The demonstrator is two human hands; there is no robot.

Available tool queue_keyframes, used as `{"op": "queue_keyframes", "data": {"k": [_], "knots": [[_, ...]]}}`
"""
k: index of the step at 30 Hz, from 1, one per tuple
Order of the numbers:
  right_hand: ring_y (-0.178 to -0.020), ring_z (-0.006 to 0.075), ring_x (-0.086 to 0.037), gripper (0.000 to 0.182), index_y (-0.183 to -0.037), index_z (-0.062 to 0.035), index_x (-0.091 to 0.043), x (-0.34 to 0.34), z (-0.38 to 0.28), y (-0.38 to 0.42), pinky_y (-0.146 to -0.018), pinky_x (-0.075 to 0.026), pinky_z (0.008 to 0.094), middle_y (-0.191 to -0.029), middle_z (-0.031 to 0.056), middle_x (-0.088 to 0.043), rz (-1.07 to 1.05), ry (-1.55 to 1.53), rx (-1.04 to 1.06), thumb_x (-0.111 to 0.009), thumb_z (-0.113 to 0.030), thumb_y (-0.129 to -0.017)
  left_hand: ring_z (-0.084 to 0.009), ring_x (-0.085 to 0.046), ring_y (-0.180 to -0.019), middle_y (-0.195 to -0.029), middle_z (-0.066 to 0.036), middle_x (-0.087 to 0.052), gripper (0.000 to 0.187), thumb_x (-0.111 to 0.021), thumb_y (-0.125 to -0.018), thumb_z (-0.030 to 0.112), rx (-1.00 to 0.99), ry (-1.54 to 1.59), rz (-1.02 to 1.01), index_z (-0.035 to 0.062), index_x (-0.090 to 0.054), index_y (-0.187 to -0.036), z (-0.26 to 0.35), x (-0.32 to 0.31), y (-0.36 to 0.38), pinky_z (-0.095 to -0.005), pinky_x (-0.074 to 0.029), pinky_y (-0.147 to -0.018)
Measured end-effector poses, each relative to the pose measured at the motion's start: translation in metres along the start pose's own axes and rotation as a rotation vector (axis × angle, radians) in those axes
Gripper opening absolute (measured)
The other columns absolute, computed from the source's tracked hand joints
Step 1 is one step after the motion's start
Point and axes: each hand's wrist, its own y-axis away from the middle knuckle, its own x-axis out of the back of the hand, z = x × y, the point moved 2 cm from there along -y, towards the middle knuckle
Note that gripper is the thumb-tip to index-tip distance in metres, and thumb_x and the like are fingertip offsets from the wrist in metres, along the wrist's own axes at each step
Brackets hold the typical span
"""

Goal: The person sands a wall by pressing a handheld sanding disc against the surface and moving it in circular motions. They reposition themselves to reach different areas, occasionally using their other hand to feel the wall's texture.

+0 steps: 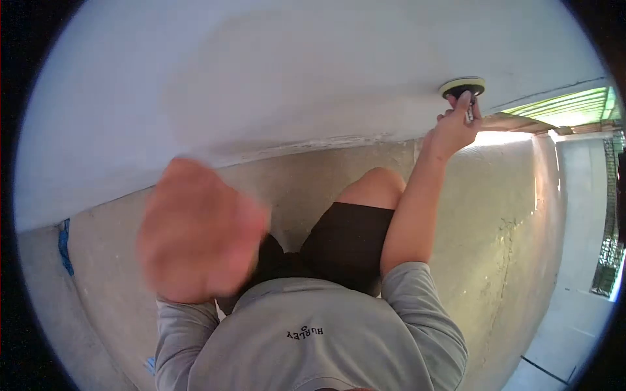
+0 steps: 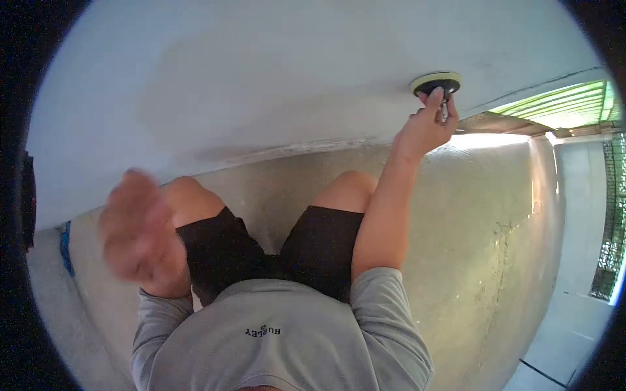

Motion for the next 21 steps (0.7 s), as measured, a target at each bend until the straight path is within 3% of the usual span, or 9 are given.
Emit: {"op": "queue_keyframes", "data": {"k": [1, 5, 7, 8, 10, 15, 16, 18, 21], "knots": [[-0.069, 0.0065, -0.058, 0.035, -0.119, -0.0014, -0.051, -0.012, 0.010, 0.012, -0.047, -0.029, 0.0200, -0.082, 0.0103, -0.068, 0.006, -0.070, -0.036, -0.068, -0.017, -0.092, -0.0202, -0.066, -0.079, -0.094, -0.010, -0.070, 0.013, -0.064, -0.083, 0.000, 0.059, -0.077, -0.179, 0.0078, -0.069, -0.093, -0.012, 0.002, -0.016, -0.0283, -0.050, -0.064], [-0.064, 0.0047, -0.056, 0.036, -0.118, -0.0013, -0.051, -0.024, 0.005, 0.025, -0.047, -0.031, 0.0200, -0.082, 0.0096, -0.068, -0.072, -0.065, 0.065, -0.067, -0.022, -0.093, -0.0269, -0.065, -0.082, -0.099, -0.013, -0.067, 0.029, -0.067, -0.086, 0.004, 0.419, 0.215, -0.511, 0.0036, -0.066, -0.115, -0.086, -0.056, 0.043, -0.0356, -0.054, -0.073], [-0.064, 0.0051, -0.056, 0.035, -0.118, -0.0010, -0.051, -0.019, 0.007, 0.016, -0.047, -0.031, 0.0204, -0.081, 0.0101, -0.068, -0.014, -0.081, -0.010, -0.067, -0.020, -0.093, -0.0303, -0.066, -0.093, -0.110, -0.015, -0.066, 0.045, -0.073, -0.083, 0.021, 0.549, 0.243, -0.755, 0.0033, -0.061, -0.123, -0.114, -0.077, 0.095, -0.0397, -0.051, -0.087], [-0.063, 0.0056, -0.057, 0.035, -0.118, -0.0006, -0.051, -0.015, 0.009, 0.014, -0.048, -0.032, 0.0208, -0.081, 0.0105, -0.067, 0.025, -0.104, -0.081, -0.067, -0.019, -0.093, -0.0303, -0.066, -0.093, -0.110, -0.015, -0.066, 0.045, -0.073, -0.083, 0.021, 0.547, 0.251, -0.772, 0.0033, -0.061, -0.123, -0.120, -0.083, 0.114, -0.0397, -0.051, -0.087], [-0.065, 0.0071, -0.059, 0.034, -0.118, -0.0003, -0.051, -0.015, 0.007, 0.020, -0.049, -0.034, 0.0208, -0.083, 0.0108, -0.067, 0.010, -0.101, -0.077, -0.067, -0.017, -0.093, -0.0344, -0.064, -0.102, -0.122, -0.018, -0.059, 0.060, -0.076, -0.081, 0.024, 0.598, 0.067, -1.094, 0.0055, -0.053, -0.133, -0.120, -0.098, 0.150, -0.0417, -0.051, -0.090], [-0.071, 0.0119, -0.065, 0.029, -0.115, 0.0007, -0.053, -0.021, 0.015, 0.028, -0.058, -0.046, 0.0222, -0.092, 0.0121, -0.066, -0.118, -0.096, 0.091, -0.066, -0.012, -0.093, -0.0373, -0.056, -0.115, -0.127, -0.019, -0.055, 0.077, -0.078, -0.077, 0.037, 0.611, 0.194, -1.214, 0.0085, -0.044, -0.141, -0.107, -0.116, 0.171, -0.0453, -0.047, -0.095], [-0.071, 0.0119, -0.065, 0.029, -0.115, 0.0007, -0.053, -0.019, 0.022, 0.018, -0.058, -0.046, 0.0222, -0.092, 0.0121, -0.066, -0.076, -0.081, 0.110, -0.066, -0.012, -0.093, -0.0368, -0.057, -0.114, -0.126, -0.019, -0.056, 0.080, -0.079, -0.076, 0.037, 0.646, 0.230, -1.208, 0.0093, -0.043, -0.142, -0.106, -0.120, 0.174, -0.0448, -0.048, -0.094], [-0.055, 0.0026, -0.048, 0.037, -0.120, -0.0046, -0.054, -0.008, 0.036, 0.001, -0.046, -0.032, 0.0193, -0.076, 0.0082, -0.068, 0.010, -0.150, -0.004, -0.070, -0.022, -0.091, -0.0358, -0.059, -0.113, -0.127, -0.019, -0.056, 0.079, -0.079, -0.076, 0.036, 0.715, 0.259, -1.245, 0.0089, -0.043, -0.141, -0.100, -0.120, 0.163, -0.0443, -0.049, -0.093], [-0.059, 0.0042, -0.053, 0.037, -0.119, -0.0030, -0.055, -0.010, 0.034, 0.016, -0.048, -0.036, 0.0195, -0.079, 0.0081, -0.068, -0.022, -0.086, -0.045, -0.070, -0.021, -0.091, -0.0338, -0.062, -0.109, -0.127, -0.019, -0.057, 0.075, -0.078, -0.078, 0.031, 0.811, 0.269, -1.268, 0.0085, -0.044, -0.141, -0.097, -0.124, 0.171, -0.0433, -0.050, -0.090]]}}
